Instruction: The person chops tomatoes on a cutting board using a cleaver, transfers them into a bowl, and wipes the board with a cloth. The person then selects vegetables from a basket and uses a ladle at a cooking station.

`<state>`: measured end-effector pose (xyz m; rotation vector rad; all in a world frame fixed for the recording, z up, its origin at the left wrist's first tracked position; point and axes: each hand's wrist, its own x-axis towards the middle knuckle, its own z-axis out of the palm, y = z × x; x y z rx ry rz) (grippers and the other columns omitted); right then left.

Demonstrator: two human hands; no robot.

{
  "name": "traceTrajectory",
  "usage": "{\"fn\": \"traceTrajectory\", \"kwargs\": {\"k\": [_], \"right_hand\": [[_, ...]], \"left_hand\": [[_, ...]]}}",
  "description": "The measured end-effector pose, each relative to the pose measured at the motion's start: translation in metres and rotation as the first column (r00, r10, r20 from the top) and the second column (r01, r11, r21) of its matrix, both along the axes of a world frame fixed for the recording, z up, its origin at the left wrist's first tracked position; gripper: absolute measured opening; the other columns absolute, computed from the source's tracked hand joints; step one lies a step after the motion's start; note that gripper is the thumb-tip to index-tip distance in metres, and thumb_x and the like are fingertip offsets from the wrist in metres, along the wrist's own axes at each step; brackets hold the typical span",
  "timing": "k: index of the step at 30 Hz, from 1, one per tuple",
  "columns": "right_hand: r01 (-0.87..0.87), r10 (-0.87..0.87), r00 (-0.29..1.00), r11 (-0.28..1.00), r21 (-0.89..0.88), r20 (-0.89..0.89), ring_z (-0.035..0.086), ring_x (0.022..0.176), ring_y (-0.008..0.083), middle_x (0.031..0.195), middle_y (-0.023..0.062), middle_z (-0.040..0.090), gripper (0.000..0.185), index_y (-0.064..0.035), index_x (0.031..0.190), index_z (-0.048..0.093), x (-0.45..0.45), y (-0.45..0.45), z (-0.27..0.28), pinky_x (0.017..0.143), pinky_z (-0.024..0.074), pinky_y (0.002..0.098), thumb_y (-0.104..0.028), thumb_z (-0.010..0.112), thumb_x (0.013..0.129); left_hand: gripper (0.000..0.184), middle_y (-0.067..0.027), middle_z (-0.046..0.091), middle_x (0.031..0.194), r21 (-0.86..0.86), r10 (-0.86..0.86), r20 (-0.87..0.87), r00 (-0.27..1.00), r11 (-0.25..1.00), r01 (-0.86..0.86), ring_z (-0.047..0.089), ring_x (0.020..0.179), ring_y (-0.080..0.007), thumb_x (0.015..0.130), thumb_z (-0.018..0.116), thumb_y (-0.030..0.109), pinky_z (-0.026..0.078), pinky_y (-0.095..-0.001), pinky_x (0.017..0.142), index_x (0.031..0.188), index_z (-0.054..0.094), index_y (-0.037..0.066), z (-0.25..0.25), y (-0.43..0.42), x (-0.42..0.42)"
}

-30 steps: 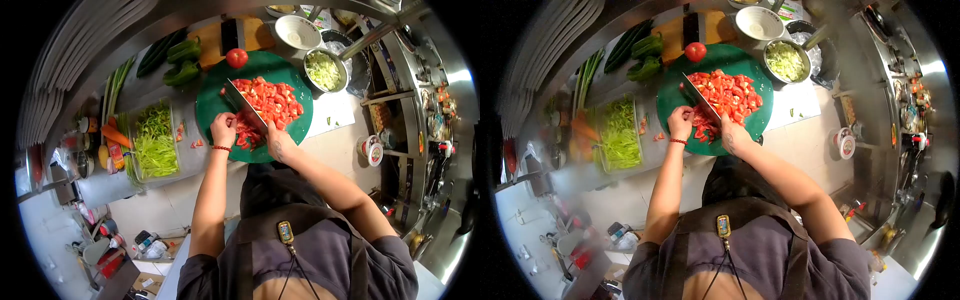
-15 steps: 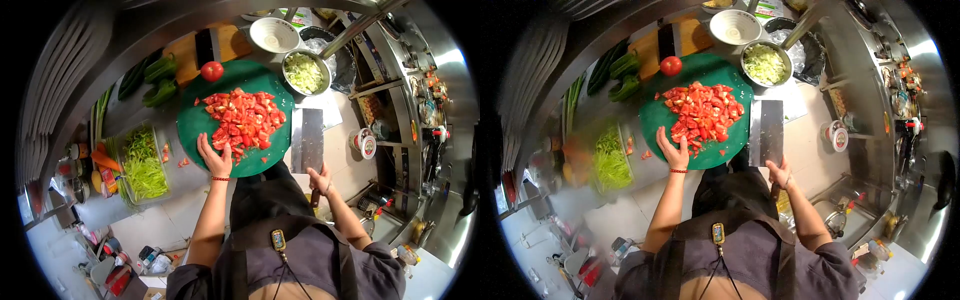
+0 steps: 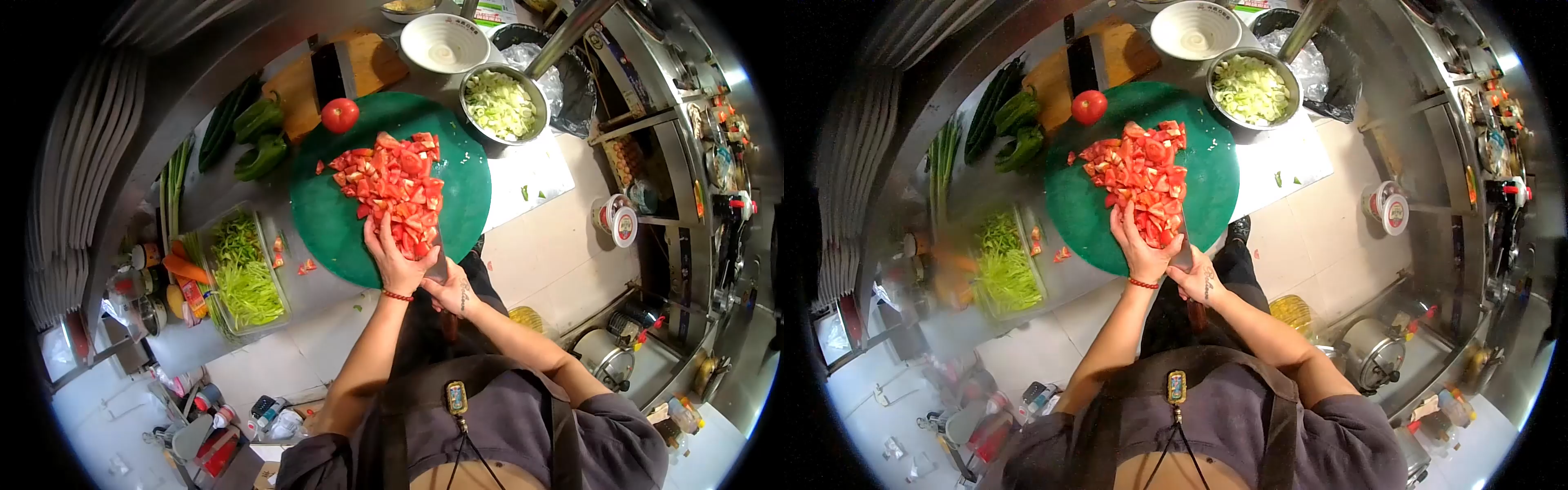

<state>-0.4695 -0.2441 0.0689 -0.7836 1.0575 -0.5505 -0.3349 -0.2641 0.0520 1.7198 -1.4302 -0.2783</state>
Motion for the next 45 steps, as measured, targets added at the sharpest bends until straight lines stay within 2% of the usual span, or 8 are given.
{"fn": "traceTrajectory", "kwargs": {"k": [15, 27, 35, 38, 39, 41, 43, 45], "right_hand": [[-0.064, 0.046, 0.968, 0.996, 0.067, 0.248, 0.046, 0.04, 0.0106, 0.07, 0.0048, 0.057, 0.038, -0.0058, 0.114, 0.045, -0.023, -0.037, 0.011, 0.037, 0.0377, 0.0235, -0.003, 0.064, 0.081], [0.122, -0.09, 0.985, 0.967, -0.225, 0.145, 0.048, 0.04, 0.014, 0.063, 0.0066, 0.052, 0.028, 0.0001, 0.102, 0.042, -0.054, -0.223, 0.077, 0.036, 0.0405, 0.0284, -0.001, 0.057, 0.078], [-0.029, 0.032, 0.998, 0.997, -0.069, 0.046, 0.045, 0.038, 0.0113, 0.062, 0.0042, 0.051, 0.02, 0.0004, 0.096, 0.047, -0.091, -0.275, 0.08, 0.036, 0.0409, 0.0276, 0.0, 0.057, 0.078], [-0.13, 0.129, 0.991, 0.991, -0.027, -0.017, 0.046, 0.039, 0.0102, 0.066, 0.0062, 0.055, 0.028, 0.0018, 0.105, 0.048, -0.119, -0.243, 0.091, 0.036, 0.0408, 0.026, -0.004, 0.06, 0.08], [-0.146, 0.146, 0.989, 0.989, -0.013, -0.009, 0.045, 0.039, 0.0095, 0.072, 0.0082, 0.058, 0.034, 0.0013, 0.111, 0.045, -0.129, -0.227, 0.081, 0.037, 0.0403, 0.0252, -0.003, 0.06, 0.081], [-0.169, 0.169, 0.986, 0.986, -0.007, -0.011, 0.044, 0.04, 0.0087, 0.083, 0.0118, 0.061, 0.041, 0.0011, 0.117, 0.043, -0.15, -0.192, 0.065, 0.037, 0.0396, 0.0241, -0.002, 0.062, 0.082], [-0.196, 0.196, 0.978, 0.981, -0.003, -0.068, 0.046, 0.041, 0.0085, 0.089, 0.0129, 0.061, 0.041, 0.0014, 0.118, 0.044, -0.171, -0.157, 0.063, 0.038, 0.0393, 0.0233, -0.003, 0.064, 0.082], [-0.137, 0.139, 0.988, 0.99, 0.028, -0.064, 0.046, 0.042, 0.0083, 0.084, 0.011, 0.062, 0.037, 0.0018, 0.114, 0.046, -0.186, -0.118, 0.058, 0.038, 0.0391, 0.0231, -0.003, 0.063, 0.082]], "left_hand": [[0.095, -0.0264, 0.023, 0.137, -0.058, 0.046, 0.053, 0.998, 0.997, -0.043, 0.03, 0.123, -0.0437, 0.059, 0.08, 0.045, 0.03, -0.0514, 0.101, 0.132, 0.038, 0.002, 0.044, -0.031, -0.023], [0.104, -0.026, 0.03, 0.129, -0.188, -0.189, 0.114, 0.975, 0.96, 0.208, 0.034, 0.117, -0.043, 0.054, 0.083, 0.04, 0.031, -0.0496, 0.1, 0.134, 0.028, 0.002, 0.065, -0.252, -0.055], [0.082, -0.0211, 0.053, 0.113, -0.091, -0.06, 0.068, 0.996, 0.994, 0.066, 0.051, 0.104, -0.0361, 0.066, 0.077, 0.046, 0.041, -0.0426, 0.091, 0.124, 0.041, 0.001, 0.002, -0.403, -0.048], [0.069, -0.0206, 0.055, 0.114, 0.108, -0.079, 0.066, 0.995, 0.992, 0.071, 0.054, 0.105, -0.0314, 0.075, 0.07, 0.046, 0.041, -0.038, 0.092, 0.12, 0.047, -0.001, 0.015, -0.42, -0.031], [0.057, -0.019, 0.055, 0.115, 0.102, -0.165, -0.144, 0.976, 0.978, 0.18, 0.053, 0.107, -0.0303, 0.084, 0.064, 0.039, 0.042, -0.0363, 0.092, 0.121, 0.048, -0.002, 0.021, -0.416, -0.024], [0.044, -0.0153, 0.056, 0.116, -0.031, -0.18, -0.081, 0.98, 0.984, 0.178, 0.054, 0.107, -0.0262, 0.089, 0.057, 0.031, 0.042, -0.0339, 0.091, 0.119, 0.051, -0.001, 0.022, -0.397, 0.009], [0.032, -0.0184, 0.062, 0.101, -0.231, -0.284, -0.173, 0.943, 0.943, 0.241, 0.06, 0.098, -0.0323, 0.09, 0.058, 0.025, 0.047, -0.0378, 0.081, 0.11, 0.058, 0.0, 0.069, -0.332, 0.028], [0.023, -0.0165, 0.061, 0.103, -0.087, -0.172, -0.237, 0.956, 0.984, 0.155, 0.06, 0.095, -0.0294, 0.09, 0.056, 0.014, 0.047, -0.0358, 0.082, 0.108, 0.059, 0.0, 0.081, -0.255, 0.066]]}}
